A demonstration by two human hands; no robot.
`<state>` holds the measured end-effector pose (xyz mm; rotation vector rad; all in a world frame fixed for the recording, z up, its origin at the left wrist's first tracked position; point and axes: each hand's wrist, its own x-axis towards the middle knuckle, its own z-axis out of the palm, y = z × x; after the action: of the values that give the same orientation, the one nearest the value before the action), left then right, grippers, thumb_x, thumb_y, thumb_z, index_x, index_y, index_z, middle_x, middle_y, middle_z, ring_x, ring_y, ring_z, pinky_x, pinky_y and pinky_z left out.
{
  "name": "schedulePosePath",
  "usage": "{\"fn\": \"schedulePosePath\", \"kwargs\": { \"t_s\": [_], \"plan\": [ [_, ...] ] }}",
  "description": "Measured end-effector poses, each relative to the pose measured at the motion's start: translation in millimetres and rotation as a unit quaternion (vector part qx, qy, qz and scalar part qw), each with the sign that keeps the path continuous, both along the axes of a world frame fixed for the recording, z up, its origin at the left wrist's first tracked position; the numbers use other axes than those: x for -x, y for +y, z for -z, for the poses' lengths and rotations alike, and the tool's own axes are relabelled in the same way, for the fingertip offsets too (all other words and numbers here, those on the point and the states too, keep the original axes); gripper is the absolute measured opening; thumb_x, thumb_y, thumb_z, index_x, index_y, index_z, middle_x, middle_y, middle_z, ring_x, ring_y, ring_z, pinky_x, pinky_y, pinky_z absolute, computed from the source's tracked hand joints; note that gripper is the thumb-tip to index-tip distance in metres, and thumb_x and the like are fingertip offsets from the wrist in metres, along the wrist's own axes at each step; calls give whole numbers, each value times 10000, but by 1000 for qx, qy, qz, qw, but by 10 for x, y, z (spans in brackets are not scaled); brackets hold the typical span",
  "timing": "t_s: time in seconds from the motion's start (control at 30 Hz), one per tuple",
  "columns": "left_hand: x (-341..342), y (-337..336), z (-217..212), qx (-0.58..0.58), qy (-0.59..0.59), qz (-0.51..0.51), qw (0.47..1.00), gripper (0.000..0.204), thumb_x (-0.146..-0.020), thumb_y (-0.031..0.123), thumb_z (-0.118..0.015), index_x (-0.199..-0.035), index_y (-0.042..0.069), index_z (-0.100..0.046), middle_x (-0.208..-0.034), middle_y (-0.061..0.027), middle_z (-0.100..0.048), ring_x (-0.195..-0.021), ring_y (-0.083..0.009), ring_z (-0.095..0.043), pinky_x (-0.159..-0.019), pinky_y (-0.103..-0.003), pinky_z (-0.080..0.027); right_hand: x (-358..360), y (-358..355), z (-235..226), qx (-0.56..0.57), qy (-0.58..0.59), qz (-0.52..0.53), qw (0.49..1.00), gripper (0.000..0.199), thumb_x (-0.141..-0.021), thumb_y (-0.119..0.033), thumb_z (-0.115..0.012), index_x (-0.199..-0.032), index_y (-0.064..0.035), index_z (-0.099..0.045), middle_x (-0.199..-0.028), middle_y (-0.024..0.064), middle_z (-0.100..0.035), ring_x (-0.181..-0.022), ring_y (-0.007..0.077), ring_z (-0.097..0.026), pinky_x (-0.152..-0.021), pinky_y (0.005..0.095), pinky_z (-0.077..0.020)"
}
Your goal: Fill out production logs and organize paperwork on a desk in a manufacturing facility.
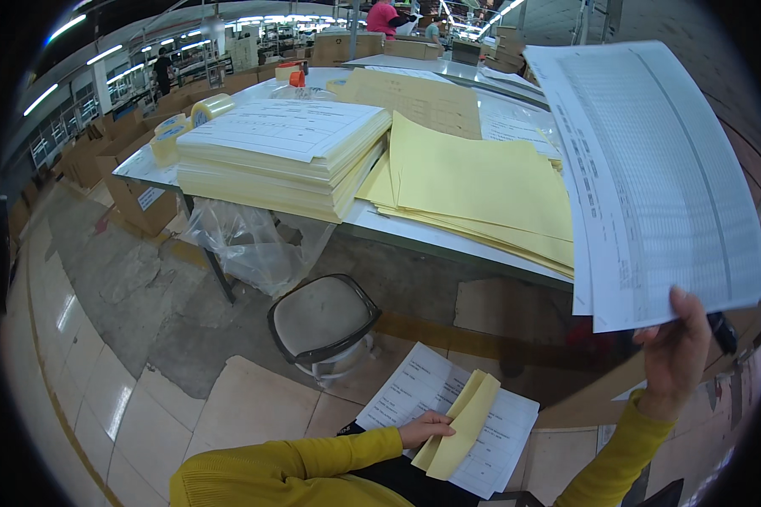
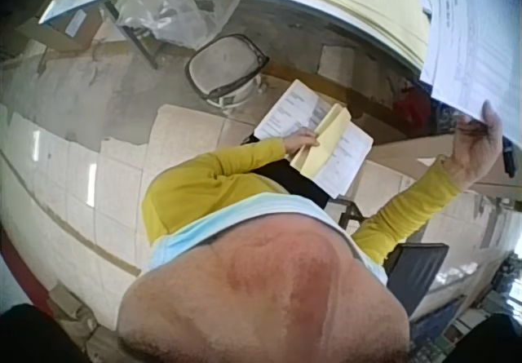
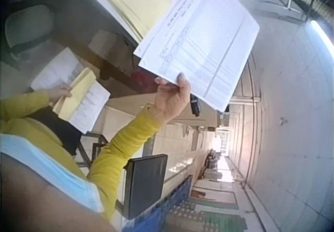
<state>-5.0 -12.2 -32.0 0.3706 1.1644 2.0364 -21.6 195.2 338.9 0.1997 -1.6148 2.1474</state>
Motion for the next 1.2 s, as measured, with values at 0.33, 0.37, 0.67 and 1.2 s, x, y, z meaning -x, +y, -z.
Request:
{"fn": "schedulePosePath", "kwargs": {
  "t_s": [0.33, 0.37, 0.67, 1.2],
  "plan": [
    [47, -20, -118, 8, -52, 6, 999, 277, -829, 176, -576, -1007, -33, -611, -885, -42, -620, -801, -105, -567, -742, -232, -448, -11, 540, -669, 83, 91, 87, 989, 179, -857, -87, -572, -987, 35, -548, -767, 99, -648, -534, 103, -621, -427, 167, -522],
    [59, 0, -105, 6, -54, 8, 999, 278, -828, 176, -577, -1008, -33, -611, -887, -41, -619, -802, -107, -567, -744, -232, -448, -51, 697, -702, 69, 99, 69, 990, 161, -846, -83, -589, -968, 19, -564, -727, 87, -644, -524, 105, -612, -446, 189, -518],
    [19, -46, -47, 18, -87, 10, 996, 272, -826, 160, -574, -1004, -43, -609, -879, -58, -623, -777, -121, -579, -726, -230, -458, 701, 683, -392, 157, 6, 28, 987, 104, -782, -67, -653, -780, -40, -553, -631, 74, -611, -565, 166, -608, -613, 327, -532],
    [55, -18, -27, 4, -106, 13, 994, 257, -827, 132, -560, -997, -55, -609, -877, -62, -627, -776, -120, -575, -726, -236, -453, 1843, 1268, 198, 428, 35, 164, 888, 132, -907, -39, -389, -1017, 33, -404, -882, 212, -600, -768, 267, -641, -693, 415, -557]
  ]
}}
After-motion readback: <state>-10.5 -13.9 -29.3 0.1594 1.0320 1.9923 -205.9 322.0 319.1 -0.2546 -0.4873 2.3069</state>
